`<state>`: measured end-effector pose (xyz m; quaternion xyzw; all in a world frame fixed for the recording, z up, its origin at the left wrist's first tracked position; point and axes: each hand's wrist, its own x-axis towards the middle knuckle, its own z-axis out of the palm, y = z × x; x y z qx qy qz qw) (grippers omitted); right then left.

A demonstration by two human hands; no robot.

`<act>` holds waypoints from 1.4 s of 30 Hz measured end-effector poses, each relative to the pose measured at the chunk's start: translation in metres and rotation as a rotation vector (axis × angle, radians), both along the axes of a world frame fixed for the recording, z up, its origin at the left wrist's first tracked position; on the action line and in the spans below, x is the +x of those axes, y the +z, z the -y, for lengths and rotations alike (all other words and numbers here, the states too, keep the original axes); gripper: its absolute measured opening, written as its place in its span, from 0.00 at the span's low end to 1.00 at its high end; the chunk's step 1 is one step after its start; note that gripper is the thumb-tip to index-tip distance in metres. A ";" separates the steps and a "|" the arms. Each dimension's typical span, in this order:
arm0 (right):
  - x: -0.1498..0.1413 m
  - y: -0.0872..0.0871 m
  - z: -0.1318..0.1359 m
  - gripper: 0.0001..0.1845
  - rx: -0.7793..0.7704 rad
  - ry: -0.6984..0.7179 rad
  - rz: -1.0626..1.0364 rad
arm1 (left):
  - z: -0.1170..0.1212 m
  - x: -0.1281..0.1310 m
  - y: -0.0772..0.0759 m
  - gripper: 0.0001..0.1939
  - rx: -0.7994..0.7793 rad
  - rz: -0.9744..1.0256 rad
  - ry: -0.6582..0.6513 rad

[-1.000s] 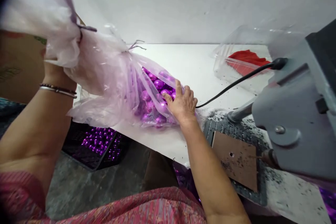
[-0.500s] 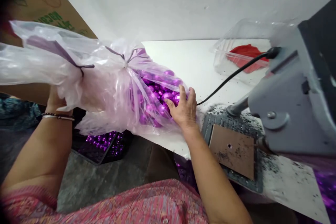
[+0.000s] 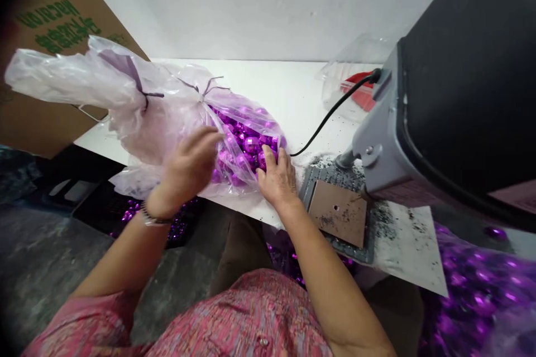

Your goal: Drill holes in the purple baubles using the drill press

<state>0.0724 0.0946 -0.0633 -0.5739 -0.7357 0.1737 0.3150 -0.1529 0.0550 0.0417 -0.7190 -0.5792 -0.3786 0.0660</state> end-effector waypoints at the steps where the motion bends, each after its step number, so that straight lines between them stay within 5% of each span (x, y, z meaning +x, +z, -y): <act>1: 0.001 0.000 0.002 0.33 0.000 0.006 -0.006 | -0.002 0.023 -0.009 0.19 -0.149 -0.142 -0.087; 5: 0.010 0.003 0.003 0.33 -0.004 0.017 -0.062 | 0.005 0.054 -0.035 0.32 -0.474 -0.448 0.006; 11: 0.021 0.005 -0.003 0.32 -0.051 0.034 -0.155 | 0.067 0.017 -0.082 0.22 -0.470 -0.459 0.074; 15: 0.030 0.008 -0.006 0.31 -0.096 0.050 -0.203 | 0.087 0.014 -0.103 0.19 -0.403 -0.435 0.062; 20: 0.046 0.021 0.003 0.33 -0.079 0.026 -0.235 | 0.090 0.041 -0.098 0.15 -0.063 -0.238 0.214; 23: 0.056 0.032 0.026 0.33 -0.047 0.070 -0.208 | 0.094 0.075 -0.090 0.18 0.042 -0.061 0.132; 26: 0.069 0.037 0.054 0.33 -0.065 0.146 -0.161 | 0.095 0.114 -0.088 0.29 -0.055 0.075 -0.085; 30: 0.090 0.036 0.084 0.32 -0.166 0.176 -0.090 | 0.094 0.151 -0.095 0.34 -0.169 0.111 -0.199; 42: 0.152 0.041 0.124 0.32 -0.388 0.183 -0.226 | 0.095 0.188 -0.098 0.33 -0.534 0.425 -0.379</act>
